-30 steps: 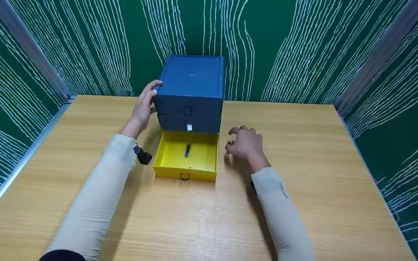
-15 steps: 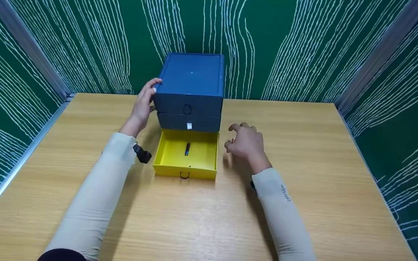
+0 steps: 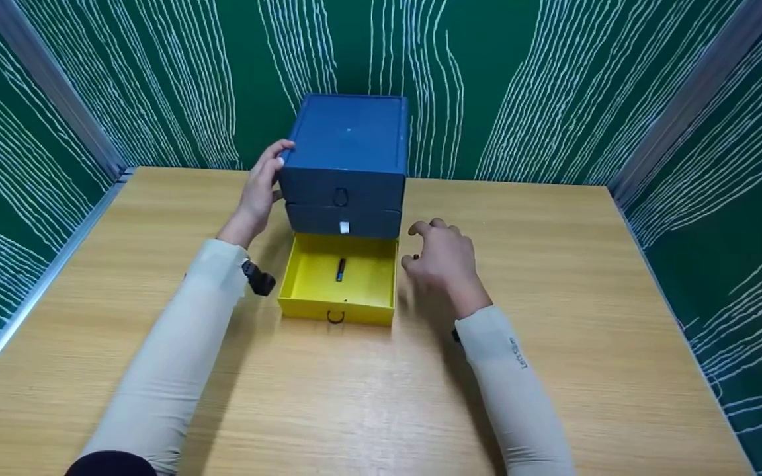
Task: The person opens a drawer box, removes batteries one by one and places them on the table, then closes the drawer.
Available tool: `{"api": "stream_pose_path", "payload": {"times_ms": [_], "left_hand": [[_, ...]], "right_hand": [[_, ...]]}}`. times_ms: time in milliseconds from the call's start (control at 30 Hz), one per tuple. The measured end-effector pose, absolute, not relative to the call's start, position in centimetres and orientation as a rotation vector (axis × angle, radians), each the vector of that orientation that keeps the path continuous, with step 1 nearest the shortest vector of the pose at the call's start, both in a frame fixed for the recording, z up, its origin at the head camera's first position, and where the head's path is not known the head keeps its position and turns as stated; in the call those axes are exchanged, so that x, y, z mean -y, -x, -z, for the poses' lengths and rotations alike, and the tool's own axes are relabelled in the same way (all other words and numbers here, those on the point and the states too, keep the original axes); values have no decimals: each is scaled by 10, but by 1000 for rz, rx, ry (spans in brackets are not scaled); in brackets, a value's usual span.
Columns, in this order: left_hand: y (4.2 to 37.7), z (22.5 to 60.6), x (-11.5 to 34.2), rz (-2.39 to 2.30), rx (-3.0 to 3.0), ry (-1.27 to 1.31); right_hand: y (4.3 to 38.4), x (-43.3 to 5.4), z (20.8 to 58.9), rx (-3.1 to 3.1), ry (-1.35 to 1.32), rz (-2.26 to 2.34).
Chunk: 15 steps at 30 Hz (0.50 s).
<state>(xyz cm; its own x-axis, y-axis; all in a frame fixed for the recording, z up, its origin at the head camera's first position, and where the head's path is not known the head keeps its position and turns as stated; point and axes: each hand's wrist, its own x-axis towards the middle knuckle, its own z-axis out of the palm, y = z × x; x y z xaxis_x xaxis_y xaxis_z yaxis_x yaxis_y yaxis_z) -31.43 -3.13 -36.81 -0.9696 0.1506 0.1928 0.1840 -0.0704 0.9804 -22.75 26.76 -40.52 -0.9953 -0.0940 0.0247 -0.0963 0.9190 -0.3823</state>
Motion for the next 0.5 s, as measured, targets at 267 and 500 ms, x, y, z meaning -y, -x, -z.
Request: {"api": "stream_pose_path", "payload": {"times_ms": [267,500], "left_hand": [[313,369,33,2252,2115,405],[312,369,33,2245,2126,402]], "right_hand": [[224,-262,402,3088,-174,-572],[222,-260,398,3094,-190,-547]]}}
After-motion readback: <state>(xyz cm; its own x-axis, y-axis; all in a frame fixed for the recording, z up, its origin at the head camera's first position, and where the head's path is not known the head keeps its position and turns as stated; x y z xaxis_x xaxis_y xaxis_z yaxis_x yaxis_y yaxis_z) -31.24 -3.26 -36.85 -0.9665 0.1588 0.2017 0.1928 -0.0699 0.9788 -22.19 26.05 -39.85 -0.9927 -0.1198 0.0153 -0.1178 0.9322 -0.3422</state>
